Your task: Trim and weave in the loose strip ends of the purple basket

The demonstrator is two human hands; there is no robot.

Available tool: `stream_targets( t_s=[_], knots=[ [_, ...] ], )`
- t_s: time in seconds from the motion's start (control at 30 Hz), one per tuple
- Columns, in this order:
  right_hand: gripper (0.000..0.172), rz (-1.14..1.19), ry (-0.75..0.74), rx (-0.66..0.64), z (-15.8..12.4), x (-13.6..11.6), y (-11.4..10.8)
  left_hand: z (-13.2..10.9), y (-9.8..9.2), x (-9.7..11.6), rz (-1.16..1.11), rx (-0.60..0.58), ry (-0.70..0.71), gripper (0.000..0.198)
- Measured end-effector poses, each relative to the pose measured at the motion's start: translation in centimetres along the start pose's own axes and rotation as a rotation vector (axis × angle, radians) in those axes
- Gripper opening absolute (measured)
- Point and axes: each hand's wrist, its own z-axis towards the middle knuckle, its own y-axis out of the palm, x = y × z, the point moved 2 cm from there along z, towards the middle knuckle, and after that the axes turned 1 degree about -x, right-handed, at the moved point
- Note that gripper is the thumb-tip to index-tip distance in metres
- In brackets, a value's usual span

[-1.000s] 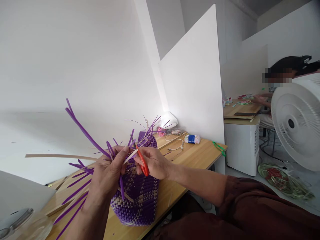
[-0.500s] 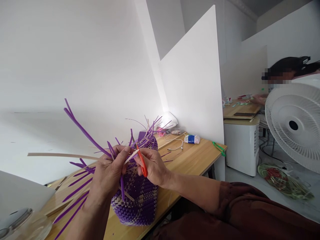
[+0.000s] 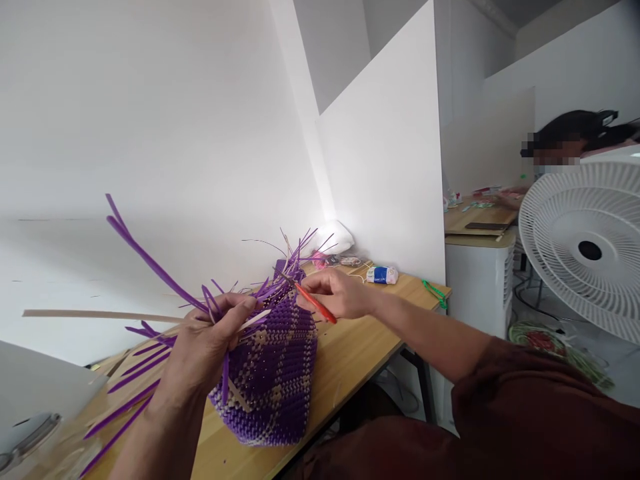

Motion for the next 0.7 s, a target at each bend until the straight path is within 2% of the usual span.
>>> stream_targets(
  t_s=[0.07,0.13,0.27,0.37,0.53,0.7],
  knots=[
    [0.031,-0.205,0.072,-0.096,-0.5,-0.9,-1.7,0.1,-0.1,0.0,0.007,-0.025,0.004,0.034],
    [0.033,-0.347,0.115,-0.188,-0.6,-1.8,-2.8,0.2,-0.2,0.1,0.016,-0.046,0.0,0.036],
    [0.04,-0.479,0.141,-0.317,-0.3,-3.1,-3.3,0.2,-0.4,0.1,0.028,-0.084,-0.045,0.038],
    [0.044,-0.555,0.135,-0.335,0.0,-3.7,-3.0,0.2,-0.5,-0.1,0.029,-0.125,-0.071,0.038],
    [0.041,-0.643,0.131,-0.361,0.5,-4.1,-2.9,0.4,-0.8,-0.2,0.093,-0.149,0.0,0.036],
    [0.048,-0.691,0.114,-0.373,0.8,-4.8,-2.8,0.3,-0.8,-0.1,0.12,-0.165,0.04,0.031]
  ],
)
